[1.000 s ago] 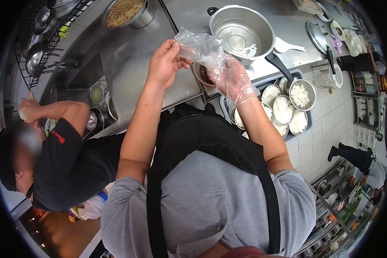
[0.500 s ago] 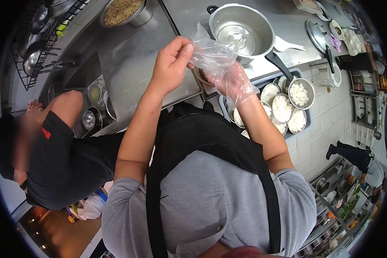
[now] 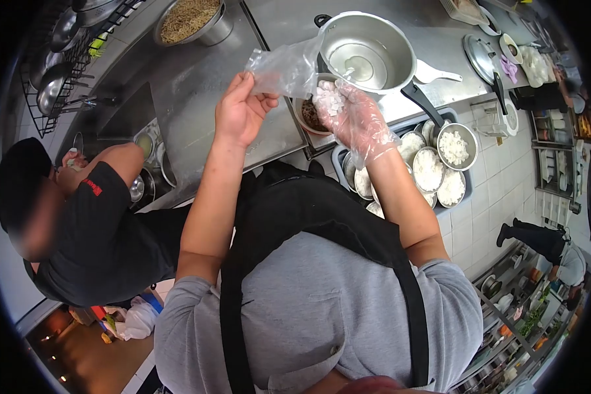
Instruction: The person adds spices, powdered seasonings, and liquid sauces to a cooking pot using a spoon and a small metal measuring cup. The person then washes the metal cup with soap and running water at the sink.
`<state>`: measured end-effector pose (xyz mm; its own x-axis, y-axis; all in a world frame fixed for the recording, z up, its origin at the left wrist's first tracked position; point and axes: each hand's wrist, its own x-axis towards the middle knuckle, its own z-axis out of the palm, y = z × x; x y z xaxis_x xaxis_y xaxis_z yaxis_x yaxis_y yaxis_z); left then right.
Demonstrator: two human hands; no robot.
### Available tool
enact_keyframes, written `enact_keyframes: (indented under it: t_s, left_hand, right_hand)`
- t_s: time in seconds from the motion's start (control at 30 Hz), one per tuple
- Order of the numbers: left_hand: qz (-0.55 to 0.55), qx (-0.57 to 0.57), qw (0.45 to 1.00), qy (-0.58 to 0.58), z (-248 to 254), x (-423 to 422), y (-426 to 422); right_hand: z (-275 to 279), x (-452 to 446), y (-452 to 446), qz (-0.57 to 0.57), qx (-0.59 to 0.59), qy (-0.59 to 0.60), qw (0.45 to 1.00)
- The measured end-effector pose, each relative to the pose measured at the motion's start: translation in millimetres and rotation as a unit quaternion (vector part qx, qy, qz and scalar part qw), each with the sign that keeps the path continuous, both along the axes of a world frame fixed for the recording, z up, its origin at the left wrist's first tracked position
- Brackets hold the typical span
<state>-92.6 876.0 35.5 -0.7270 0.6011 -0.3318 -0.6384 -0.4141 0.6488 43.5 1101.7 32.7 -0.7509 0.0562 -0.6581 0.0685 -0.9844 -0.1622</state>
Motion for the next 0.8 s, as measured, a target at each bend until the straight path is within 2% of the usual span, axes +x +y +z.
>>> enact_keyframes:
  t_s: [0.03, 0.13, 0.2, 0.27, 0.3, 0.33, 0.37, 0.4, 0.47, 0.5, 0.6, 0.67, 0.73, 0.8]
  left_hand:
    - [0.0, 0.002, 1.0, 0.001, -6.4, 1.3, -5.2]
    - [-0.022, 0.047, 0.998, -0.034, -12.9, 10.7, -16.2]
    - [-0.029, 0.046, 0.998, -0.04, -10.6, 16.1, -18.3]
    - [-0.028, 0.04, 0.998, -0.041, -9.4, 20.1, -19.0]
    - [-0.024, 0.03, 0.998, -0.04, -8.4, 21.6, -21.2]
    - [-0.022, 0.033, 0.998, -0.04, -8.3, 22.9, -24.7]
    - [-0.029, 0.036, 0.998, -0.039, -9.3, 23.7, -29.0]
    - [-0.035, 0.039, 0.998, -0.038, -10.9, 23.6, -32.9]
    - [-0.036, 0.055, 0.997, -0.039, -16.7, 22.3, -40.0]
    - [-0.039, 0.067, 0.996, -0.041, -20.0, 21.4, -42.7]
    - [-0.016, 0.041, 0.998, -0.053, -16.9, 22.3, -46.4]
    - [-0.012, 0.046, 0.997, -0.059, -22.1, 22.7, -52.7]
    - [-0.008, 0.052, 0.997, -0.065, -27.2, 22.4, -57.1]
    - [-0.009, 0.045, 0.996, -0.082, -31.2, 22.4, -59.5]
  right_hand:
    - [-3.0, -0.7, 8.8, 0.022, -0.027, 0.02, 0.999]
    - [10.6, -12.9, 43.8, 0.04, 0.107, 0.105, 0.988]
    - [20.7, -30.9, 69.0, 0.032, 0.216, 0.053, 0.974]
    - [7.2, -49.0, 99.4, 0.097, 0.407, 0.027, 0.908]
    - [-2.8, -58.5, 113.3, 0.099, 0.409, 0.027, 0.907]
    - [-15.0, -66.9, 125.7, 0.235, 0.569, -0.027, 0.788]
    - [-22.1, -71.5, 130.0, 0.356, 0.694, -0.08, 0.62]
    - [-30.9, -72.5, 131.7, 0.357, 0.696, -0.08, 0.617]
    - [-46.0, -74.5, 132.0, 0.467, 0.816, -0.109, 0.322]
    - [-54.2, -78.6, 136.1, 0.486, 0.811, -0.125, 0.3]
    - [-55.8, -74.5, 144.6, 0.494, 0.809, -0.11, 0.299]
    - [-43.9, -74.3, 143.7, 0.493, 0.819, -0.102, 0.276]
    - [-8.0, -71.4, 137.5, 0.453, 0.81, -0.137, 0.346]
    - [28.3, -63.0, 131.4, 0.39, 0.844, -0.085, 0.359]
